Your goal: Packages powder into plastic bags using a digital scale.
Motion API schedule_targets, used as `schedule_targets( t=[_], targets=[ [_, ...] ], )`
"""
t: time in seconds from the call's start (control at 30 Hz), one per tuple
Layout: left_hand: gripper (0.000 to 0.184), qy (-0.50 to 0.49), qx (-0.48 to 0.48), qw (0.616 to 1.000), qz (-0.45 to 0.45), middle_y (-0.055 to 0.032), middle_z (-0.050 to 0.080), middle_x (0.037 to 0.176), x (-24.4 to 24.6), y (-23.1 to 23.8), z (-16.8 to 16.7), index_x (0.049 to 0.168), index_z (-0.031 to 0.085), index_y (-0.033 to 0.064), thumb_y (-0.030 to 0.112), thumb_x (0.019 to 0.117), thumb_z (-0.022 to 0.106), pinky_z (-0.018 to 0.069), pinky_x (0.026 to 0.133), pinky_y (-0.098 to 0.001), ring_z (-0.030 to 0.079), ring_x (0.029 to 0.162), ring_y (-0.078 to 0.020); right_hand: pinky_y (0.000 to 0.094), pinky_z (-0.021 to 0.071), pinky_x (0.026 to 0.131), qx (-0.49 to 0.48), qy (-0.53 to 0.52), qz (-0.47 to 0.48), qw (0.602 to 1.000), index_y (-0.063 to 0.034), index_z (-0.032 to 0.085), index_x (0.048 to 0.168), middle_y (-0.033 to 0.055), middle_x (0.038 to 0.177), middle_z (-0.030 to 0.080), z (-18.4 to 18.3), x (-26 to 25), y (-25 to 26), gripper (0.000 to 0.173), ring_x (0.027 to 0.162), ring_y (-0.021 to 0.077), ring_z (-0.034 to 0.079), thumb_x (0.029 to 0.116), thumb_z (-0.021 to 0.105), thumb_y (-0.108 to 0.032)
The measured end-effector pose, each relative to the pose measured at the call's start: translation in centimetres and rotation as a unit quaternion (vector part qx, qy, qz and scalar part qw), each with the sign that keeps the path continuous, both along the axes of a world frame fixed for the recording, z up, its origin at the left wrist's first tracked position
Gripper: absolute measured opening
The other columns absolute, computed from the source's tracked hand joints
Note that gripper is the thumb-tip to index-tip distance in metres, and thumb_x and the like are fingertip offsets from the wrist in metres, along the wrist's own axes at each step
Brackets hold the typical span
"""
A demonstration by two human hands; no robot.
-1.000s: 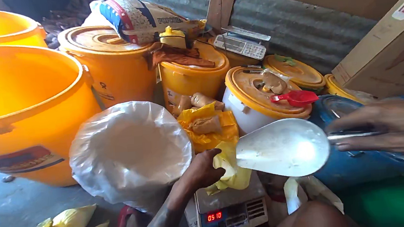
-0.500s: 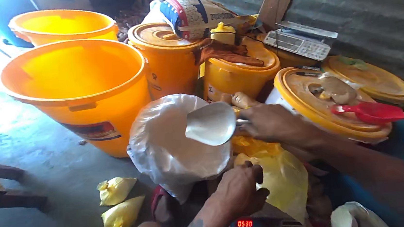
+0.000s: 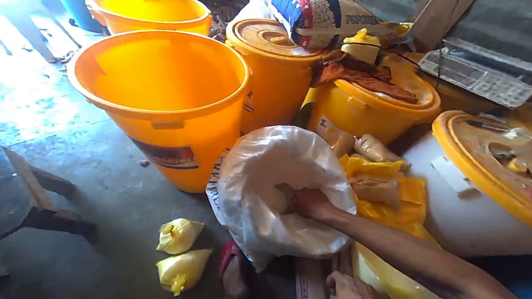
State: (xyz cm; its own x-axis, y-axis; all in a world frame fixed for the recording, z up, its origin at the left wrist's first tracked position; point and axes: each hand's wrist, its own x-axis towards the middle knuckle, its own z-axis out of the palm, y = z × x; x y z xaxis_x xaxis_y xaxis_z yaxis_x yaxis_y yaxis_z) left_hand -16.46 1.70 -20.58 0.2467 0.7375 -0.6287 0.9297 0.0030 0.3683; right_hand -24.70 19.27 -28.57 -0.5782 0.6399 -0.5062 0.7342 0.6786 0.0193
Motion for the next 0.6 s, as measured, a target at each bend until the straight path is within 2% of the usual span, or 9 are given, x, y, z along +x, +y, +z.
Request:
schedule_targets(
  t=[0.1,0.17,0.2,0.27,0.33,0.4,0.53,0.6],
  targets=[
    [0.030,-0.028,0.021,0.999,-0.011,-0.0329,0.064,0.120,0.2,-0.5,0.3,0.125,0.058,-0.0139,0.001,0.1000,0.054,0.0488,0.093,-0.0594,0.063,0.112,-0.0470,0.0627,0.0508,0.090,-0.011,0.028,-0.006,1.000,-0.0068,0.065,0.126,0.0210,0.122,0.068,-0.1,-0.1,-0.8,0.041,0.114,0.0412,0.065,0.0985,0.060,-0.036],
    [0.029,-0.056,0.017,0.998,-0.026,-0.0322,0.064,0.119,0.1,-0.9,0.7,0.125,0.058,-0.0123,0.004,0.1016,0.054,0.0490,0.093,-0.0610,0.063,0.112,-0.0474,0.0623,0.0513,0.093,-0.042,0.062,-0.058,0.995,-0.0079,0.065,0.129,0.0194,0.125,0.067,-2.4,-1.5,-1.3,0.045,0.117,0.0396,0.065,0.0978,0.061,-0.040],
    [0.030,-0.062,0.017,0.997,-0.032,-0.0306,0.065,0.118,0.0,-0.7,0.5,0.123,0.061,-0.0101,0.009,0.0997,0.059,0.0486,0.092,-0.0616,0.064,0.112,-0.0465,0.0613,0.0514,0.094,-0.050,0.077,-0.080,0.993,-0.0086,0.064,0.129,0.0182,0.127,0.067,-3.7,-2.1,-1.2,0.047,0.117,0.0379,0.065,0.0976,0.061,-0.043],
    [0.031,-0.032,0.015,0.999,-0.038,-0.0301,0.065,0.120,0.4,0.0,0.0,0.124,0.061,-0.0098,0.009,0.0999,0.059,0.0485,0.092,-0.0609,0.063,0.112,-0.0462,0.0605,0.0511,0.094,-0.066,0.102,-0.098,0.988,-0.0088,0.065,0.128,0.0175,0.126,0.068,-4.9,-2.4,-0.6,0.046,0.117,0.0363,0.065,0.0976,0.061,-0.043],
    [0.030,0.018,-0.011,0.998,-0.051,-0.0299,0.063,0.123,1.0,0.2,1.0,0.128,0.057,-0.0112,0.005,0.1033,0.050,0.0479,0.092,-0.0598,0.061,0.115,-0.0460,0.0614,0.0504,0.094,-0.091,0.120,-0.102,0.983,-0.0080,0.066,0.127,0.0182,0.126,0.067,-4.7,-1.7,-0.6,0.043,0.117,0.0368,0.065,0.0992,0.060,-0.040],
    [0.029,0.020,-0.018,0.999,-0.045,-0.0296,0.063,0.121,1.1,0.3,1.1,0.126,0.057,-0.0115,0.002,0.1037,0.045,0.0485,0.089,-0.0604,0.061,0.114,-0.0463,0.0622,0.0508,0.092,-0.117,0.141,-0.106,0.977,-0.0074,0.068,0.124,0.0184,0.123,0.069,-4.0,-1.1,-0.5,0.040,0.114,0.0366,0.066,0.0995,0.060,-0.039],
    [0.029,0.002,-0.013,0.998,-0.061,-0.0282,0.064,0.123,0.6,1.2,0.3,0.125,0.061,-0.0068,0.010,0.1052,0.049,0.0479,0.091,-0.0618,0.062,0.115,-0.0454,0.0601,0.0526,0.088,-0.149,0.203,-0.101,0.963,-0.0065,0.071,0.117,0.0168,0.112,0.071,-3.6,1.1,0.0,0.040,0.104,0.0334,0.068,0.1008,0.060,-0.041],
    [0.028,0.018,-0.007,0.999,-0.044,-0.0279,0.065,0.119,0.5,1.5,0.1,0.119,0.063,-0.0066,0.014,0.1031,0.054,0.0486,0.087,-0.0613,0.063,0.111,-0.0448,0.0576,0.0539,0.086,-0.155,0.247,-0.098,0.952,-0.0066,0.072,0.114,0.0150,0.105,0.071,-3.6,2.5,0.4,0.039,0.097,0.0305,0.069,0.0999,0.061,-0.041]
  ],
)
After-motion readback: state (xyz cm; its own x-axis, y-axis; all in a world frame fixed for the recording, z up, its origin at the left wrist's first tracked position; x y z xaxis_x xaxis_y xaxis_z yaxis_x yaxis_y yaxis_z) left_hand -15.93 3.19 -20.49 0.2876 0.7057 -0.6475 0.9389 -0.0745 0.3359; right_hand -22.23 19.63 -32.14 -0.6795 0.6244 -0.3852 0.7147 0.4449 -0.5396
